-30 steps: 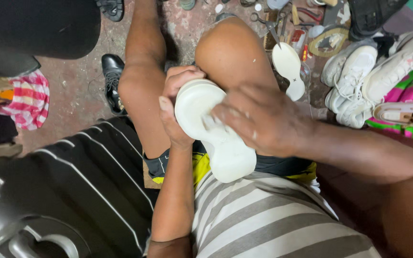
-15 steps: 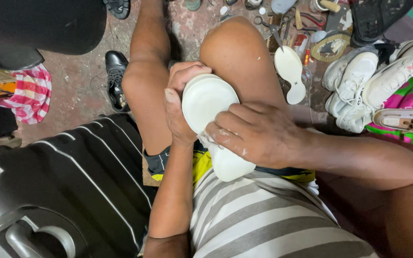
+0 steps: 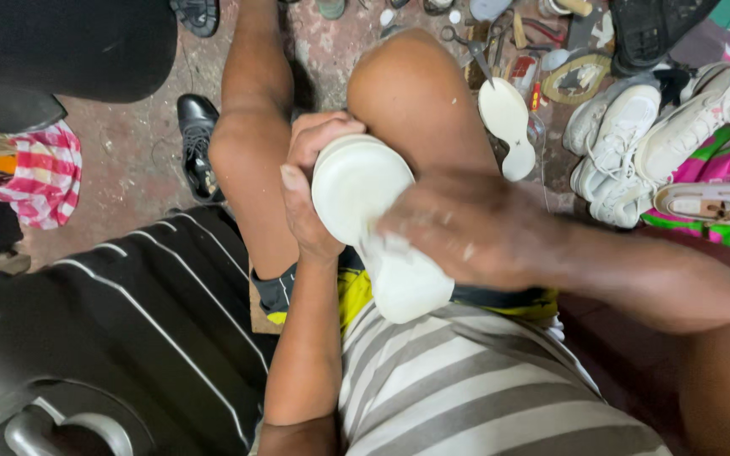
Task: The person cleans a white sneaker by first scraping the sole with a small metal tool, then wiping the sole and upper with a white cloth. The person repeatedly dips the cloth into a small bottle of liquid and continues wiping the shoe.
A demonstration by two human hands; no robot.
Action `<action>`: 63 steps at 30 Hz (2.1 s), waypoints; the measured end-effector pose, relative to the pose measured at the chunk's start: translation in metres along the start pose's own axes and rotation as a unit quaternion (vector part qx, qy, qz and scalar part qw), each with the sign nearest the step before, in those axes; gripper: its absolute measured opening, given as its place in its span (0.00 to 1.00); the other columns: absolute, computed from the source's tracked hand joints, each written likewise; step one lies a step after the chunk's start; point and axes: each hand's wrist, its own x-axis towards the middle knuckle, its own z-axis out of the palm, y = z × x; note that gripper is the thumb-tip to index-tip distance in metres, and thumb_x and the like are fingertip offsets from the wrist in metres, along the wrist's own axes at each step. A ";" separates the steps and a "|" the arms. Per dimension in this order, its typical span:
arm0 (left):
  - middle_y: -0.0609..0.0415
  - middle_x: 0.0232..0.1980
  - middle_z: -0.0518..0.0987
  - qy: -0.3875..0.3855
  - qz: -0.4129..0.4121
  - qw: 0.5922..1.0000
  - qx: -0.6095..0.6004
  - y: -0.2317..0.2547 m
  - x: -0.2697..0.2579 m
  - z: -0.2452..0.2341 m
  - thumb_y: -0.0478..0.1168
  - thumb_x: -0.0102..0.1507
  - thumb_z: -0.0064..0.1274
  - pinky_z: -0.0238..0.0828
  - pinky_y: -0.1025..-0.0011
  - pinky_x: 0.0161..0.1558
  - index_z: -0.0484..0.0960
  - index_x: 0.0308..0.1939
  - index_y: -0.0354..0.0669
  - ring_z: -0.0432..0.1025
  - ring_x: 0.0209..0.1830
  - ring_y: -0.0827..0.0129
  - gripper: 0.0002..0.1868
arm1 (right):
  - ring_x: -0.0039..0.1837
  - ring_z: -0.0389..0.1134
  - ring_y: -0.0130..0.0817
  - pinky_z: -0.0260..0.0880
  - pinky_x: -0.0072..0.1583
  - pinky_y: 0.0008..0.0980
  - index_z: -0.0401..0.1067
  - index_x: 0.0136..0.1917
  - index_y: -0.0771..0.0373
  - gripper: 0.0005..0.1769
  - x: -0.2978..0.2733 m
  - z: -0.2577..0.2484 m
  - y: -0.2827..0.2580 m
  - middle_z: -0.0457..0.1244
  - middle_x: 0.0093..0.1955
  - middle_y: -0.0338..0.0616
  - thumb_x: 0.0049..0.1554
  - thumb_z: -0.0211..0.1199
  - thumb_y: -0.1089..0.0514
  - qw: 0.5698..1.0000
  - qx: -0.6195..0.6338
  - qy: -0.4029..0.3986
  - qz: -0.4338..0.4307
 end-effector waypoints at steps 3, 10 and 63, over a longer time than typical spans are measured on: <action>0.42 0.56 0.74 -0.005 -0.009 1.000 0.024 0.001 -0.004 -0.002 0.62 0.78 0.19 0.63 0.65 0.66 0.78 0.57 0.32 0.68 0.59 0.60 0.39 | 0.55 0.68 0.44 0.70 0.52 0.41 0.72 0.61 0.62 0.21 0.002 -0.002 0.005 0.64 0.55 0.46 0.53 0.67 0.65 0.997 -0.025 0.031 0.072; 0.42 0.57 0.73 0.009 -0.038 0.999 -0.009 0.003 -0.003 -0.003 0.64 0.77 0.19 0.63 0.64 0.68 0.78 0.55 0.31 0.68 0.60 0.59 0.41 | 0.50 0.69 0.40 0.71 0.49 0.42 0.74 0.57 0.60 0.19 0.000 0.019 -0.013 0.64 0.48 0.41 0.52 0.70 0.60 0.999 -0.020 -0.045 -0.015; 0.40 0.50 0.75 -0.010 -0.030 0.985 -0.170 0.011 -0.010 -0.026 0.60 0.60 0.48 0.55 0.55 0.71 0.76 0.49 0.33 0.66 0.58 0.54 0.31 | 0.49 0.67 0.26 0.67 0.51 0.26 0.66 0.54 0.65 0.07 -0.021 0.004 0.005 0.65 0.50 0.42 0.69 0.63 0.62 0.852 0.471 0.101 0.205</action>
